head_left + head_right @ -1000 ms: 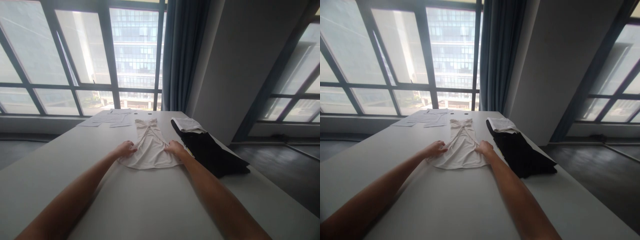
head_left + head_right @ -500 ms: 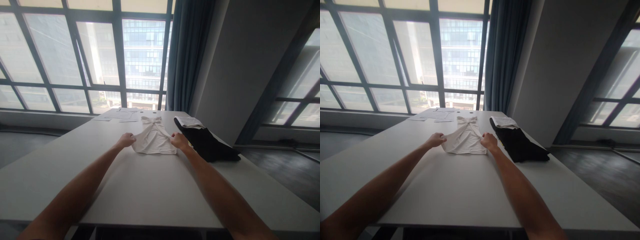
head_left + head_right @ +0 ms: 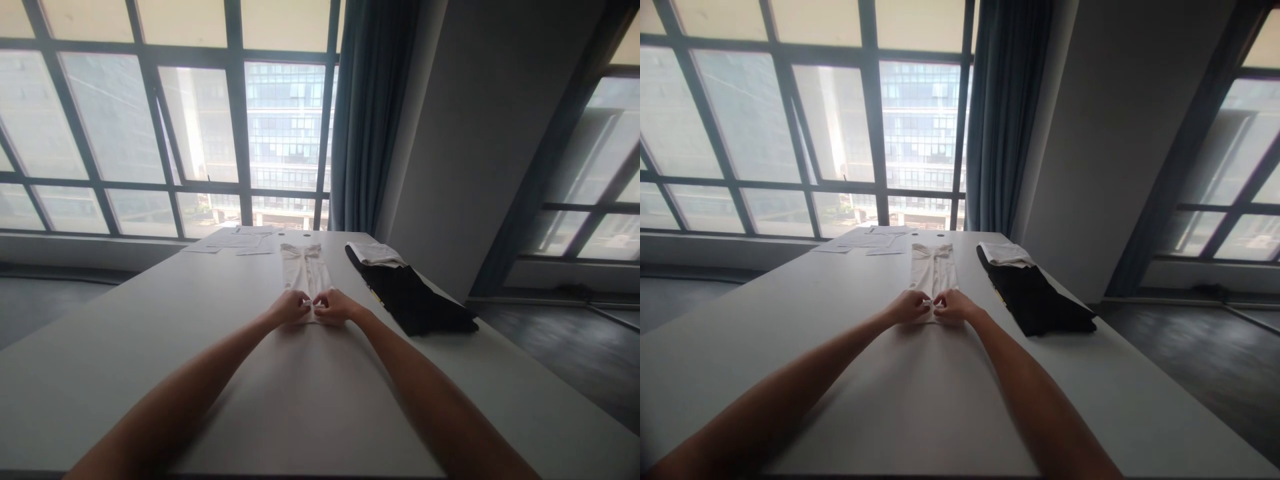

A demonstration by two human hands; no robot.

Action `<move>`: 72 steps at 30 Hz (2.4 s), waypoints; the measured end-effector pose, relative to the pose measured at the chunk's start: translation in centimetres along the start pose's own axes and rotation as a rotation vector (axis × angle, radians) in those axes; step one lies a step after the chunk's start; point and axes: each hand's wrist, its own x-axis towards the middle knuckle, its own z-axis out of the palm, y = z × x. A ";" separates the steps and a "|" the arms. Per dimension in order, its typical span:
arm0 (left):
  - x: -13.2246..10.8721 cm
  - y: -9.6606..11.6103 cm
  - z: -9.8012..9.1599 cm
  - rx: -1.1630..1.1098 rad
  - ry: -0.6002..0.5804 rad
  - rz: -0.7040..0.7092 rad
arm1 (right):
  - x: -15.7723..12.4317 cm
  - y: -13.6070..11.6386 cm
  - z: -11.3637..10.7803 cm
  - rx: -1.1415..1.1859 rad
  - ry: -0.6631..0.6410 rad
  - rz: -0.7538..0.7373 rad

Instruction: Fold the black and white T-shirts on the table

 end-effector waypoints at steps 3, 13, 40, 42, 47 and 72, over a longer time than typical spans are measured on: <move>-0.6 -0.7 0.3 -0.002 -0.098 0.076 | -0.3 0.6 -0.4 0.121 -0.091 -0.062; -2.6 -5.0 -1.3 0.099 -0.079 0.163 | -0.2 4.6 0.0 -0.091 0.066 0.033; -3.4 -9.4 -1.8 0.005 -0.186 0.267 | -0.8 6.0 -1.4 -0.046 -0.187 0.162; -4.0 -9.7 -2.2 -0.051 -0.197 0.301 | -0.8 6.0 -1.2 -0.045 -0.196 0.130; -4.7 -9.5 -2.0 -0.124 -0.165 0.322 | -0.5 5.8 -0.6 0.046 -0.119 -0.026; -4.2 -5.0 -6.5 -0.986 -0.118 -0.078 | -0.9 2.8 -3.3 1.125 -0.206 -0.023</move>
